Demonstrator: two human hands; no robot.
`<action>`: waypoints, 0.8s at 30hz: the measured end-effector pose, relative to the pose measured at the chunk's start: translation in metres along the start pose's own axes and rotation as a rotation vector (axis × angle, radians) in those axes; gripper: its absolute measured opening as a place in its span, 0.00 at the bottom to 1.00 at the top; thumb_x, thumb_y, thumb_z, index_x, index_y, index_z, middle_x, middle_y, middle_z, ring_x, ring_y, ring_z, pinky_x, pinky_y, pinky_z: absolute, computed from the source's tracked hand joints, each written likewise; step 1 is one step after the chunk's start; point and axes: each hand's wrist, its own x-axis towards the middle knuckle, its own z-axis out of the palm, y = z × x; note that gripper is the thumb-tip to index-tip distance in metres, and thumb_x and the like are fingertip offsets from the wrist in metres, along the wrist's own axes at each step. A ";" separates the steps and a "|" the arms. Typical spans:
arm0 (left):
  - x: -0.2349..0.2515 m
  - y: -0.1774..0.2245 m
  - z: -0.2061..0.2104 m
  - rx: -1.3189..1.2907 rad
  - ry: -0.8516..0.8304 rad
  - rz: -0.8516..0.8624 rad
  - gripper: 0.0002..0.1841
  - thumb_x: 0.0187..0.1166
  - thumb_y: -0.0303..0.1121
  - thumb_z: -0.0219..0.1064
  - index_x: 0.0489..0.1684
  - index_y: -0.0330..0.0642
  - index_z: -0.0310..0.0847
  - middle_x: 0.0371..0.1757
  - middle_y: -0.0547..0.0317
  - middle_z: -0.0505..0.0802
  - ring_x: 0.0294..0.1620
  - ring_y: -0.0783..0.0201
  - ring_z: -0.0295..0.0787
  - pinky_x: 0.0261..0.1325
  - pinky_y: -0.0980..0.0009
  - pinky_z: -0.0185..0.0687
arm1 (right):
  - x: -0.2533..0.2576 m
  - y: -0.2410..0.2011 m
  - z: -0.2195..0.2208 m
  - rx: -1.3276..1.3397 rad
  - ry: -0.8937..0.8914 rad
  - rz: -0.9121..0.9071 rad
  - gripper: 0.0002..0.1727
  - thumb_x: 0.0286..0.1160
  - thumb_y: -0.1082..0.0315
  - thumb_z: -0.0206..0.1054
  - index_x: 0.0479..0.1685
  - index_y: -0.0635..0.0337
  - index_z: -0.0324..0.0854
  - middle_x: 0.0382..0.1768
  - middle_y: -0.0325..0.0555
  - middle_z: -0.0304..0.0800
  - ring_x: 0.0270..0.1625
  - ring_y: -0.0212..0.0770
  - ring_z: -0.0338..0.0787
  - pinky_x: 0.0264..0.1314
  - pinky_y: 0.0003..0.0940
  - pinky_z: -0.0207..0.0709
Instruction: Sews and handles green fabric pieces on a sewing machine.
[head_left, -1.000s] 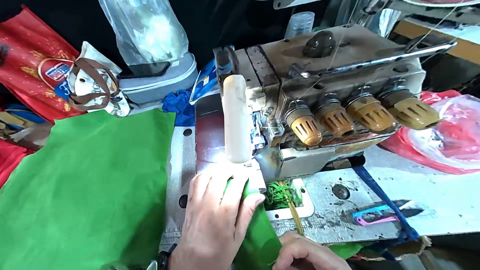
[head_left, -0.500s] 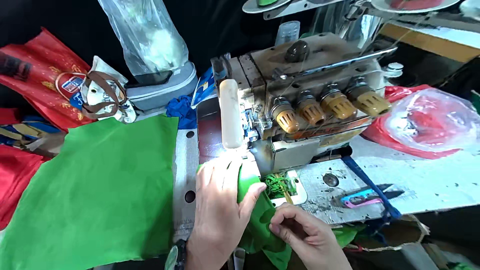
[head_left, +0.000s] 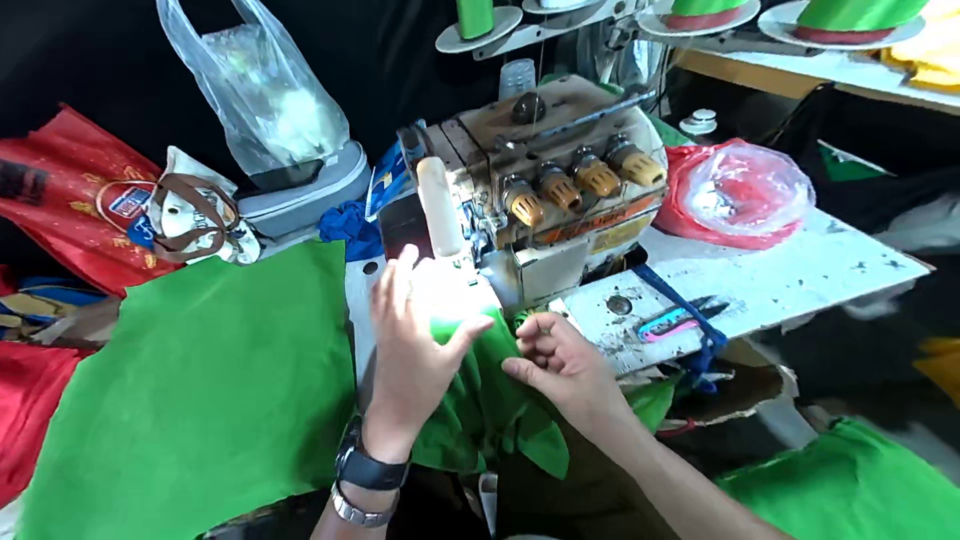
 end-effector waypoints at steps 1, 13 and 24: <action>-0.012 0.000 -0.003 -0.122 0.018 -0.129 0.47 0.73 0.60 0.71 0.85 0.32 0.64 0.88 0.41 0.68 0.88 0.48 0.63 0.88 0.49 0.60 | -0.004 -0.002 -0.002 0.006 -0.020 0.036 0.21 0.68 0.73 0.76 0.58 0.53 0.77 0.34 0.34 0.93 0.35 0.27 0.91 0.40 0.22 0.87; -0.097 0.028 -0.027 -0.978 -0.458 -0.772 0.22 0.69 0.37 0.79 0.57 0.37 0.81 0.45 0.66 0.96 0.49 0.72 0.94 0.58 0.70 0.91 | -0.056 -0.006 -0.022 0.035 -0.128 0.296 0.11 0.75 0.66 0.73 0.54 0.54 0.89 0.44 0.36 0.95 0.46 0.29 0.93 0.53 0.23 0.87; -0.074 0.028 -0.011 -1.020 -0.392 -0.834 0.18 0.71 0.31 0.74 0.60 0.42 0.83 0.46 0.59 0.96 0.48 0.67 0.94 0.57 0.66 0.91 | -0.058 -0.006 -0.015 -0.159 -0.130 0.076 0.10 0.67 0.61 0.79 0.39 0.52 0.86 0.35 0.31 0.91 0.41 0.22 0.90 0.47 0.17 0.85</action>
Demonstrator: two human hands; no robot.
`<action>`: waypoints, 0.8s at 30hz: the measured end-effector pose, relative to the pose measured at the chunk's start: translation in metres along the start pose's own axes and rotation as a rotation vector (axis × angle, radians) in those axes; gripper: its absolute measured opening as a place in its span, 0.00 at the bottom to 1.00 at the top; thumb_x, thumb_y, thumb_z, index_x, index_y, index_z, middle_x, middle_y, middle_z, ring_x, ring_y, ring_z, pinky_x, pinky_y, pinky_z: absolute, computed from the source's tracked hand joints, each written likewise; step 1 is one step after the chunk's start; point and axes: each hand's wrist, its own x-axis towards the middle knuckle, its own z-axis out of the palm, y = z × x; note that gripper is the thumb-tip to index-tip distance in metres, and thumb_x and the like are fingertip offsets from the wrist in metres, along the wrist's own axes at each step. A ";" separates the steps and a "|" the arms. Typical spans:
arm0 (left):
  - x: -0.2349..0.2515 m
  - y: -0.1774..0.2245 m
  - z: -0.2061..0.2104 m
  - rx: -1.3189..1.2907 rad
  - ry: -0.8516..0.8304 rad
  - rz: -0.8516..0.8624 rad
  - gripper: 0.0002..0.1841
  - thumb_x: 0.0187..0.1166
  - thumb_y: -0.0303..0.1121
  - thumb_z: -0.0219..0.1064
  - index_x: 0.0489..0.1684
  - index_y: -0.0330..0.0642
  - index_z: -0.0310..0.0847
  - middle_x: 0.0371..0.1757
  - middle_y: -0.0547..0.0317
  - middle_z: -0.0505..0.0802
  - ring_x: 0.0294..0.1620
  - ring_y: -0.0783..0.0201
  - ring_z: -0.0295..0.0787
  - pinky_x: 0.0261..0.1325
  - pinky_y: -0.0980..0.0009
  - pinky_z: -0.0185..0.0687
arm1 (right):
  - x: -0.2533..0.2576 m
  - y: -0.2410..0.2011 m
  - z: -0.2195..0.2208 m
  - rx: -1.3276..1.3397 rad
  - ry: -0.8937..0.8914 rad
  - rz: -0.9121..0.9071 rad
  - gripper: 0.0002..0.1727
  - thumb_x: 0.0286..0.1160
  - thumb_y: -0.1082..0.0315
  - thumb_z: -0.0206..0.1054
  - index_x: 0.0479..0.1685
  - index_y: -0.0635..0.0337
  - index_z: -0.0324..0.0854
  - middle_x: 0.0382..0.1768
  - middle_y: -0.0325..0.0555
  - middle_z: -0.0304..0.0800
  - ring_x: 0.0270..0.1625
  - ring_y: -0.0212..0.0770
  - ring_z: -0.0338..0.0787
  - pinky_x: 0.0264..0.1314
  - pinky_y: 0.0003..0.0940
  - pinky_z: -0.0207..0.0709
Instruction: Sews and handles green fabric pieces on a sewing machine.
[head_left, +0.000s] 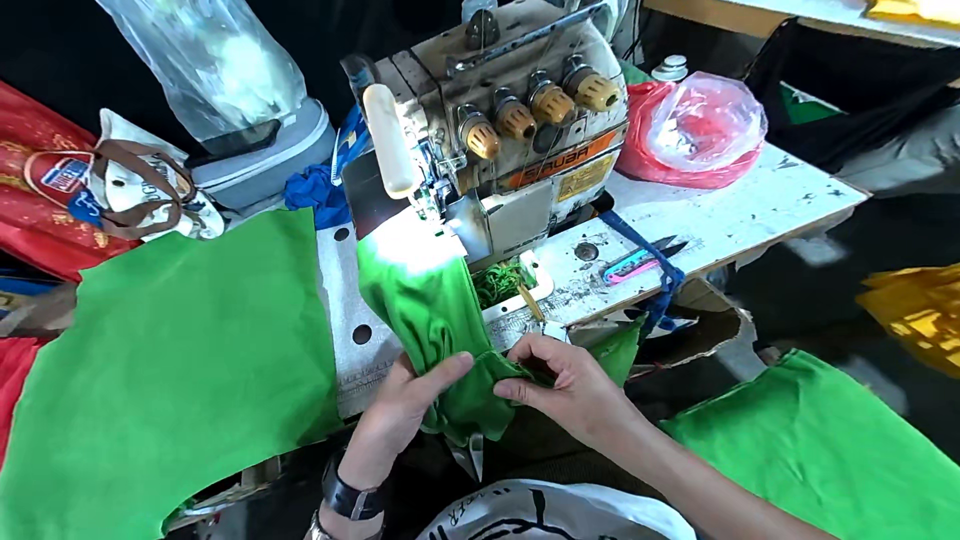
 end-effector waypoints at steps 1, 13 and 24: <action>0.002 -0.001 0.003 0.034 0.010 0.010 0.20 0.68 0.29 0.78 0.59 0.42 0.84 0.46 0.59 0.96 0.48 0.67 0.94 0.56 0.67 0.91 | -0.001 0.000 0.001 0.003 0.000 0.001 0.10 0.67 0.61 0.79 0.41 0.52 0.86 0.36 0.31 0.91 0.41 0.22 0.90 0.47 0.17 0.85; 0.008 -0.001 0.012 0.037 0.047 0.014 0.16 0.64 0.21 0.80 0.50 0.40 0.90 0.42 0.56 0.96 0.44 0.67 0.94 0.53 0.69 0.91 | 0.007 0.001 0.002 0.023 0.027 -0.001 0.20 0.69 0.58 0.78 0.58 0.51 0.84 0.42 0.32 0.92 0.45 0.25 0.91 0.49 0.20 0.86; 0.009 -0.001 0.017 0.085 0.113 0.024 0.16 0.70 0.29 0.79 0.55 0.42 0.87 0.45 0.57 0.96 0.47 0.66 0.95 0.55 0.67 0.91 | 0.011 0.000 0.002 0.026 0.043 0.026 0.04 0.80 0.64 0.69 0.39 0.52 0.85 0.30 0.31 0.87 0.32 0.21 0.83 0.36 0.15 0.77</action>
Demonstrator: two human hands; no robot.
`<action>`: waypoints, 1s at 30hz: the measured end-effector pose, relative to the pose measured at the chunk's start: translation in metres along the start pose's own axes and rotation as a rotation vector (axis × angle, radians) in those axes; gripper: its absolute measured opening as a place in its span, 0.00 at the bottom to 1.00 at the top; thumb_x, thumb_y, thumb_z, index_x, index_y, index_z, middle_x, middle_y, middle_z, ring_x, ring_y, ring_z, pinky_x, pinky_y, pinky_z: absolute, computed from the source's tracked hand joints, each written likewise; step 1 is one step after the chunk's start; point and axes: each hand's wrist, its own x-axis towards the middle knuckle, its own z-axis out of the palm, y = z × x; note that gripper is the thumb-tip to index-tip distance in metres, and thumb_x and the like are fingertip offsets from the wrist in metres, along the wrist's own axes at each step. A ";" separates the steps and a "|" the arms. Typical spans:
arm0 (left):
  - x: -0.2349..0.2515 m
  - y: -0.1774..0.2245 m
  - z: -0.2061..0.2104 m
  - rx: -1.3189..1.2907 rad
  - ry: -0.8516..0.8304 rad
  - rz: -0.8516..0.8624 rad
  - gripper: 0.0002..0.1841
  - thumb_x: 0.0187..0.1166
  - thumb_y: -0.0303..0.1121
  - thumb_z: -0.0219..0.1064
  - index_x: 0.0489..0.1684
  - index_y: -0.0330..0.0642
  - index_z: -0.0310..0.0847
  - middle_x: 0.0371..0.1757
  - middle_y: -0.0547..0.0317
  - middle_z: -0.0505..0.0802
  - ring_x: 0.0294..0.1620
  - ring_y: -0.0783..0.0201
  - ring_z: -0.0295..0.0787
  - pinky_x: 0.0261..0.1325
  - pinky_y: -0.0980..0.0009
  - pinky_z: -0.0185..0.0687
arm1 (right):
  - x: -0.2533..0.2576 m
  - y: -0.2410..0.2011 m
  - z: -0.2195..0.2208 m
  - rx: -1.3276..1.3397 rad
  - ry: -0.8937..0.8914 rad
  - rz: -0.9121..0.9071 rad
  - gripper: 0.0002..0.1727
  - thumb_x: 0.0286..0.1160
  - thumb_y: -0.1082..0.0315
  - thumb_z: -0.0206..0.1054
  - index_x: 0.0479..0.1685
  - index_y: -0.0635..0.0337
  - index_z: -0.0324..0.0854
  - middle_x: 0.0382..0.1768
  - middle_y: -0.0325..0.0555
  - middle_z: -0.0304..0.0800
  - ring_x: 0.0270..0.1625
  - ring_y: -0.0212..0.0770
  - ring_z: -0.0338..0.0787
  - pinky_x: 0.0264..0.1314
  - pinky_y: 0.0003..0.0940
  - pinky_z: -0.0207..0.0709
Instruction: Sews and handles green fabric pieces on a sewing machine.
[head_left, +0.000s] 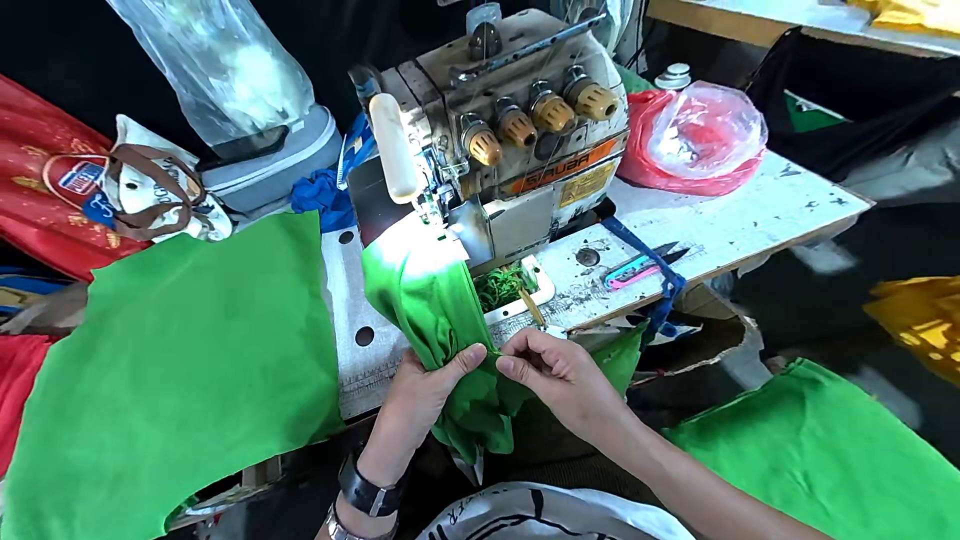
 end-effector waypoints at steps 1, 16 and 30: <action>0.000 0.001 0.000 -0.002 0.002 -0.002 0.15 0.70 0.29 0.79 0.54 0.42 0.88 0.44 0.57 0.96 0.46 0.66 0.95 0.55 0.67 0.91 | 0.000 0.000 0.001 0.023 0.005 -0.006 0.04 0.79 0.64 0.70 0.41 0.52 0.85 0.31 0.31 0.87 0.33 0.22 0.84 0.37 0.15 0.78; 0.000 -0.002 -0.004 -0.078 0.027 -0.009 0.20 0.71 0.31 0.78 0.60 0.38 0.83 0.46 0.56 0.96 0.50 0.65 0.95 0.59 0.66 0.92 | 0.001 0.009 0.004 0.108 -0.033 -0.204 0.06 0.80 0.71 0.67 0.49 0.59 0.85 0.40 0.35 0.91 0.42 0.22 0.89 0.49 0.17 0.84; 0.007 0.022 -0.069 0.681 0.696 0.759 0.30 0.76 0.39 0.72 0.73 0.29 0.72 0.78 0.37 0.75 0.75 0.48 0.74 0.70 0.50 0.75 | 0.001 0.026 0.013 0.148 -0.070 -0.210 0.07 0.77 0.74 0.67 0.49 0.64 0.85 0.41 0.36 0.92 0.41 0.20 0.88 0.47 0.15 0.84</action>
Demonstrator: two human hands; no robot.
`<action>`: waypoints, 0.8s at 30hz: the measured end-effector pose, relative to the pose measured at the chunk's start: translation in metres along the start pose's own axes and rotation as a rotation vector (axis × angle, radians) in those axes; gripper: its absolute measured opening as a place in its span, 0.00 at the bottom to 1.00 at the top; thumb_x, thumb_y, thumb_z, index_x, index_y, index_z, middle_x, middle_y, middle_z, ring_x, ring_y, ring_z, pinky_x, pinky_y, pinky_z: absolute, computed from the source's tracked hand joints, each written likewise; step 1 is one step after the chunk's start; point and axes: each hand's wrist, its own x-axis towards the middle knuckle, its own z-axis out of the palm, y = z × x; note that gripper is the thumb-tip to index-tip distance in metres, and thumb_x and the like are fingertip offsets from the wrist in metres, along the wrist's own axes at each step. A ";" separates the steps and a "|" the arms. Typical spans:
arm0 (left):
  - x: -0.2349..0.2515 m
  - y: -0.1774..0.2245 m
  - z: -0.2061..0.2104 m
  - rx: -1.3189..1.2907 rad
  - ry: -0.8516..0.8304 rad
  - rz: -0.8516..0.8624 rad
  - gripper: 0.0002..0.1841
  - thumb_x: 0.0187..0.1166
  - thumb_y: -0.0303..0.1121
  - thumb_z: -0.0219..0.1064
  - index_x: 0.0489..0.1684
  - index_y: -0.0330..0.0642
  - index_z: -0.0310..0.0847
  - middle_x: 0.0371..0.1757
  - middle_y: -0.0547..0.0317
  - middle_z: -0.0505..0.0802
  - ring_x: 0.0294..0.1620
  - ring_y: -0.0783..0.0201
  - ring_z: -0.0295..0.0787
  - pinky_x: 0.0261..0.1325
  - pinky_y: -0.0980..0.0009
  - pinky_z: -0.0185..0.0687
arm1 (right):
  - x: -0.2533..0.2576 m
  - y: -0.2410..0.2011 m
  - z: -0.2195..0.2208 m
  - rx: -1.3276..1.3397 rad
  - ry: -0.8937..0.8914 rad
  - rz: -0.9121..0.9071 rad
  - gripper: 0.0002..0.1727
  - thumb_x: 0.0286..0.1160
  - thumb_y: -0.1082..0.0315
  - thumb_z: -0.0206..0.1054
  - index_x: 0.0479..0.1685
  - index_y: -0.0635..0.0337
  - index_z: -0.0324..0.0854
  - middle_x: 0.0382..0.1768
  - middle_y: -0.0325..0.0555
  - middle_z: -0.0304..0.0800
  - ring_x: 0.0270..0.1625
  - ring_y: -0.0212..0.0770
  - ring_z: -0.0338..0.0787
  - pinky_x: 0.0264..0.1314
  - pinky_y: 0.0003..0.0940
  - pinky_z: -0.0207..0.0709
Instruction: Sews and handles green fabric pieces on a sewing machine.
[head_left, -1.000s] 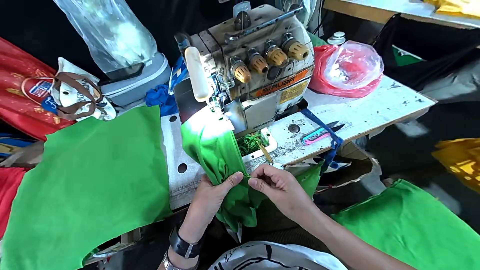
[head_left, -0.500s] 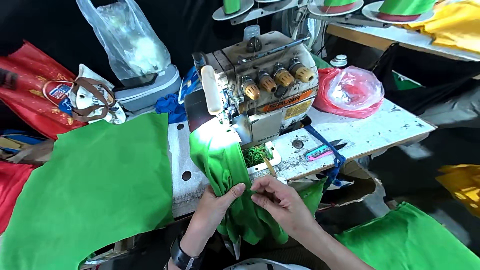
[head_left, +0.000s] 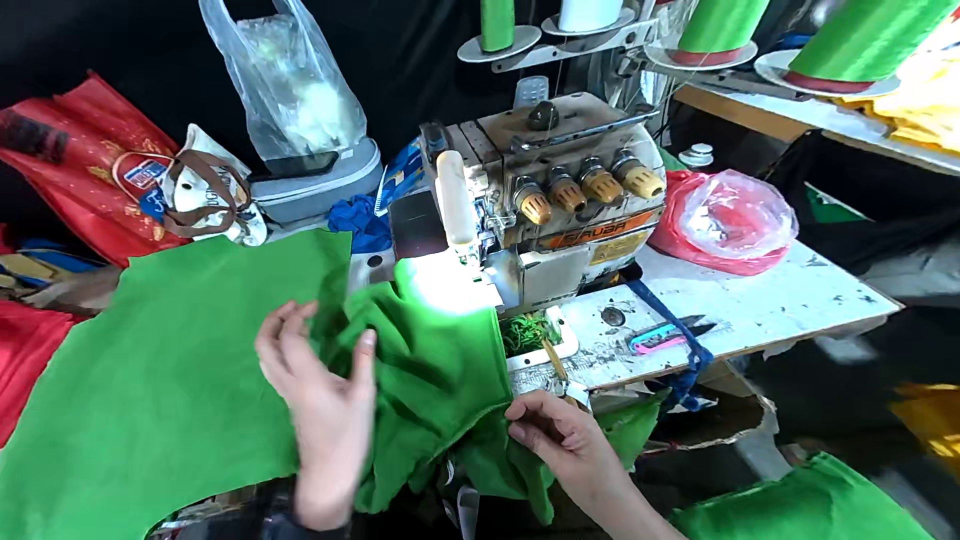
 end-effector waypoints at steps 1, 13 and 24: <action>-0.013 0.003 0.013 0.059 0.021 0.120 0.28 0.78 0.40 0.72 0.70 0.28 0.74 0.81 0.28 0.70 0.80 0.38 0.68 0.75 0.42 0.68 | -0.001 0.001 -0.001 0.003 0.004 0.011 0.07 0.77 0.74 0.67 0.50 0.64 0.85 0.42 0.36 0.92 0.41 0.20 0.88 0.47 0.16 0.84; -0.059 0.021 0.082 0.213 -0.110 0.344 0.37 0.83 0.64 0.56 0.81 0.44 0.66 0.88 0.40 0.67 0.93 0.43 0.49 0.91 0.43 0.40 | 0.003 -0.006 -0.004 0.017 0.059 0.027 0.10 0.74 0.75 0.71 0.52 0.62 0.82 0.43 0.34 0.93 0.44 0.22 0.91 0.49 0.18 0.87; 0.019 0.029 0.070 0.240 -0.330 0.313 0.31 0.85 0.51 0.49 0.67 0.32 0.84 0.73 0.38 0.85 0.83 0.39 0.72 0.84 0.41 0.61 | 0.048 -0.020 -0.010 0.063 0.102 0.002 0.10 0.73 0.69 0.74 0.47 0.54 0.79 0.39 0.33 0.92 0.41 0.25 0.92 0.47 0.20 0.88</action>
